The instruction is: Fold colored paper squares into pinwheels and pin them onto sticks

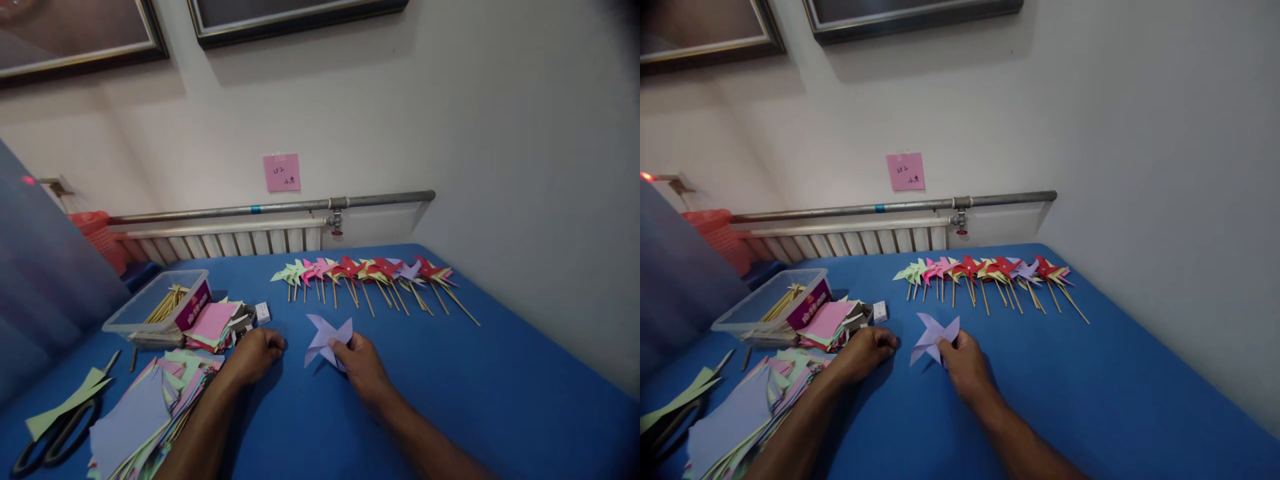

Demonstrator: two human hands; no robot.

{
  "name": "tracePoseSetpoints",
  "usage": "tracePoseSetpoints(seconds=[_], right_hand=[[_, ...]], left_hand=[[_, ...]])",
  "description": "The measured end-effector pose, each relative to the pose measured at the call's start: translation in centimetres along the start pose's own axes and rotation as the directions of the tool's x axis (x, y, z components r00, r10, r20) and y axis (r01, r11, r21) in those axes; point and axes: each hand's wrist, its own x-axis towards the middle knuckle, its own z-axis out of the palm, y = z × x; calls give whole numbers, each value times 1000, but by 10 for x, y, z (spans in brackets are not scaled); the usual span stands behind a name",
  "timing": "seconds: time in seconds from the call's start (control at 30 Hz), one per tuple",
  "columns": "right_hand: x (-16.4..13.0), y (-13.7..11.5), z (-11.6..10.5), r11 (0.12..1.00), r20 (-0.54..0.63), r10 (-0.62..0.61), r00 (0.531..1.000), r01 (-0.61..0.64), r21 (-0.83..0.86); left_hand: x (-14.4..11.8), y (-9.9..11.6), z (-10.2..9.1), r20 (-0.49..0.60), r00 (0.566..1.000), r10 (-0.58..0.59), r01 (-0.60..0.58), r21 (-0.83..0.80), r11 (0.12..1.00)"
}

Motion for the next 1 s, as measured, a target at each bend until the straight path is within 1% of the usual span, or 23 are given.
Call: tracePoseSetpoints(seconds=[0.17,0.33,0.4,0.47,0.53,0.6,0.63,0.7,0.8,0.83,0.9,1.0], right_hand=[[-1,-2,0,999,6,-10,1000,9,31],[-3,-6,0,999,-22,-11,1000,11,33],[-4,-7,0,999,-17,-12,1000,13,48],[-3,-7,0,999,-19,-9,1000,10,53],[-3,-6,0,999,-19,-9,1000,10,45],[-3,-6,2,1000,-28,-14,1000,15,23],[-3,-6,2,1000,-29,-18,999,18,5],[-5,-7,5,999,-29,-34,999,34,-27],[-10,-10,7,997,-27,-65,998,64,-42],[-12,-11,8,997,-32,-72,997,71,-38],[-13,-14,9,996,-45,-84,995,83,-21],[-13,-16,9,995,-65,-93,994,94,12]], left_hand=[[-4,14,0,-10,1000,12,-10,175,985],[-8,23,3,-8,999,54,-47,365,930],[-8,22,4,-8,997,73,-64,397,916],[-8,20,3,-27,996,84,-67,379,923],[-8,19,0,-62,993,102,-80,285,955],[-11,23,-3,-104,986,129,-118,102,988],[-13,27,-4,-122,982,141,-143,-4,990],[-17,39,-1,-155,973,169,-197,-192,961],[-22,57,16,-230,944,235,-308,-369,877],[-22,62,22,-252,939,233,-323,-419,849],[-21,68,35,-277,945,172,-295,-504,812],[-18,70,45,-279,958,65,-213,-545,811]])
